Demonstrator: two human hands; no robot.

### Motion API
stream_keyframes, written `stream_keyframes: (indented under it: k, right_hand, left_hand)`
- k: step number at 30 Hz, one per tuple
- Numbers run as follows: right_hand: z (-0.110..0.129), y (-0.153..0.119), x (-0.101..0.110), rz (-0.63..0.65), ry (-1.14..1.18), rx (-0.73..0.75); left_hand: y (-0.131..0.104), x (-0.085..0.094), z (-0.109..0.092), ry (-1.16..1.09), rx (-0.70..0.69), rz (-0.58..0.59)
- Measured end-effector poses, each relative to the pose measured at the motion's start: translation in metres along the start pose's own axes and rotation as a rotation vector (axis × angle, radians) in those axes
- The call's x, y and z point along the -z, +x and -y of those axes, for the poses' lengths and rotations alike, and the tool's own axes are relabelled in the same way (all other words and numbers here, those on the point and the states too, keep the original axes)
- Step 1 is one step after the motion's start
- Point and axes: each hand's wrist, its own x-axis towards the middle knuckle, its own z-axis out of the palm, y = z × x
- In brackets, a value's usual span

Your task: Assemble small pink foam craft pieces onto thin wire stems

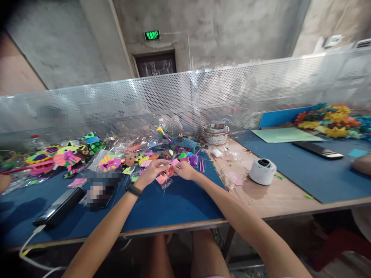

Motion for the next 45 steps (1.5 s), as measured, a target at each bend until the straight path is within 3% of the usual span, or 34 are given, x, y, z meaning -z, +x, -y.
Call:
stream_keyframes:
  k: [16, 26, 33, 45]
  right_hand:
    - [-0.0024, 0.0005, -0.0007, -0.011, -0.050, 0.041]
    - [-0.0059, 0.0006, -0.0007, -0.015, -0.151, -0.043]
    - [-0.0023, 0.0001, 0.0006, -0.033, -0.165, 0.024]
    - [-0.0025, 0.0012, 0.0010, -0.007, -0.039, 0.001]
  left_hand:
    - [-0.0013, -0.0015, -0.0032, -0.008, 0.010, 0.006]
    - [0.0000, -0.0003, -0.0003, -0.012, -0.002, 0.008]
    - [0.0001, -0.0002, -0.0007, -0.025, -0.005, -0.006]
    - [-0.0009, -0.0011, -0.0007, -0.012, 0.007, -0.006]
